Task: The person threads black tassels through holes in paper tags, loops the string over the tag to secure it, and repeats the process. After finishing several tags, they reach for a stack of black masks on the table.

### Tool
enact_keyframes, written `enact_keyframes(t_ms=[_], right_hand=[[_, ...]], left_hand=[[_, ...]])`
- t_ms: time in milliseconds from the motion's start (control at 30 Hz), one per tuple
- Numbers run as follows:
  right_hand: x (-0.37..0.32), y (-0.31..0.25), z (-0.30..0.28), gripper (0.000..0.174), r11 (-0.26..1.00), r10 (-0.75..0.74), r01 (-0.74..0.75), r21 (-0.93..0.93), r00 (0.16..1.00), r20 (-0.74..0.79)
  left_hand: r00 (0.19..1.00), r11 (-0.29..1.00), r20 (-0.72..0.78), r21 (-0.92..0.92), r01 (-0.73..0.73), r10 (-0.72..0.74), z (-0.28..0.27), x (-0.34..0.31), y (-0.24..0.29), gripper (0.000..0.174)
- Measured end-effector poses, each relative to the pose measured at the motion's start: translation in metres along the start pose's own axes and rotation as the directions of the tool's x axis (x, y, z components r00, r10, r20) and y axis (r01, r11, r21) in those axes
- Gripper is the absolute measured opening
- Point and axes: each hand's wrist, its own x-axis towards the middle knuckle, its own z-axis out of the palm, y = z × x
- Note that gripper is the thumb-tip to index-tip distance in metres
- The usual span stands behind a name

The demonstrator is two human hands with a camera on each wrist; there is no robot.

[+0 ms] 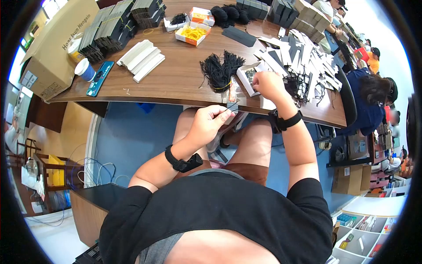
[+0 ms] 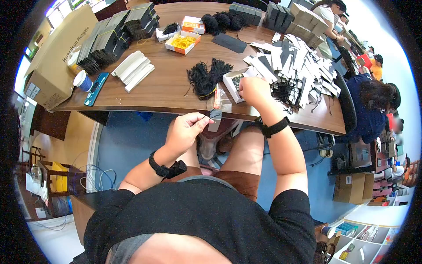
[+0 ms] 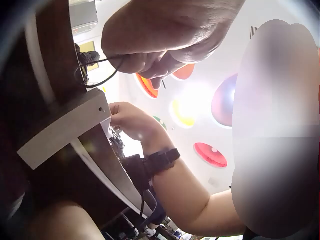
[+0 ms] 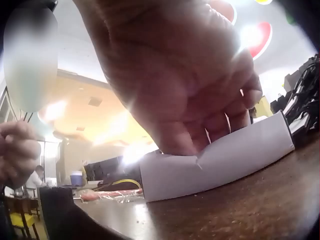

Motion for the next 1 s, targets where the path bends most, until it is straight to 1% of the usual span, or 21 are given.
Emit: enact_keyframes(t_ms=[100,200,233,300,333,367,433,467,500,533,567,633,700,733,767,867,1000], right_hand=[[0.007,0.000,0.011,0.009,0.991,-0.013,0.006,-0.131,0.999,-0.051],[0.009,0.001,0.016,0.010,0.994,-0.028,0.016,-0.104,0.993,-0.111],[0.009,0.001,0.015,0.010,0.997,-0.015,0.007,-0.083,0.994,-0.106],[0.010,0.001,0.013,0.011,0.999,0.004,-0.008,-0.042,0.995,-0.095],[0.008,0.000,0.011,0.009,0.999,-0.014,0.004,-0.043,0.969,-0.247],[0.005,-0.001,0.009,0.009,0.996,0.016,0.019,0.087,0.923,-0.384],[-0.012,-0.008,0.000,0.012,0.939,0.125,0.106,0.329,0.783,-0.610],[-0.027,-0.023,-0.014,0.012,0.868,0.229,0.082,0.491,0.809,-0.541],[-0.041,-0.035,-0.020,0.008,0.522,0.321,0.120,0.844,0.889,-0.325],[-0.056,-0.047,-0.024,0.006,0.292,0.296,0.140,0.946,0.927,-0.228],[-0.069,-0.057,-0.025,0.004,0.044,0.247,0.134,0.990,0.959,-0.140],[-0.089,-0.069,-0.017,0.005,-0.222,0.114,0.114,0.969,0.989,-0.090],[-0.103,-0.084,-0.020,0.005,-0.443,0.083,0.034,0.896,0.997,0.003],[-0.108,-0.088,-0.019,0.009,-0.480,0.068,0.009,0.877,0.997,0.028],[-0.111,-0.090,-0.018,0.012,-0.516,0.053,-0.017,0.857,0.997,0.052],[-0.118,-0.095,-0.024,0.021,-0.542,0.051,-0.029,0.840,0.996,0.067],[-0.118,-0.091,-0.023,0.026,-0.563,-0.009,-0.080,0.823,0.996,0.091]], left_hand=[[0.999,0.994,-0.005,-0.101,0.048,-0.048,-0.002,-0.002,-0.004,0.022],[0.999,0.982,-0.010,-0.181,0.049,-0.052,-0.001,-0.001,-0.005,0.021],[0.999,0.977,-0.017,-0.206,0.046,-0.051,-0.001,-0.002,-0.005,0.021],[0.999,0.982,-0.016,-0.185,0.026,-0.030,0.000,-0.002,-0.002,0.020],[1.000,0.985,-0.015,-0.172,0.013,-0.015,-0.001,-0.002,-0.001,0.019],[1.000,0.978,-0.029,-0.210,0.002,-0.008,0.000,-0.003,0.000,0.018],[0.998,0.958,-0.058,-0.287,-0.022,0.005,0.002,-0.004,-0.001,0.016],[0.998,0.960,-0.066,-0.277,-0.033,0.016,0.001,-0.005,0.000,0.016],[0.997,0.963,-0.071,-0.266,-0.041,0.023,0.000,-0.006,0.003,0.016],[0.997,0.966,-0.073,-0.254,-0.047,0.029,-0.001,-0.006,0.004,0.016],[0.995,0.970,-0.076,-0.233,-0.075,0.059,-0.001,-0.006,0.003,0.017],[0.990,0.973,-0.069,-0.189,-0.133,0.122,-0.002,-0.005,-0.002,0.018],[0.985,0.984,-0.049,-0.057,-0.167,0.165,-0.004,-0.007,0.003,0.018],[0.982,0.983,-0.037,0.008,-0.184,0.184,-0.005,-0.009,0.005,0.018],[0.980,0.981,-0.038,0.020,-0.193,0.194,-0.004,-0.010,0.005,0.018],[0.975,0.976,-0.037,0.040,-0.216,0.217,-0.001,-0.014,0.006,0.017],[0.972,0.971,-0.016,0.049,-0.235,0.236,-0.001,-0.015,0.004,0.016]])
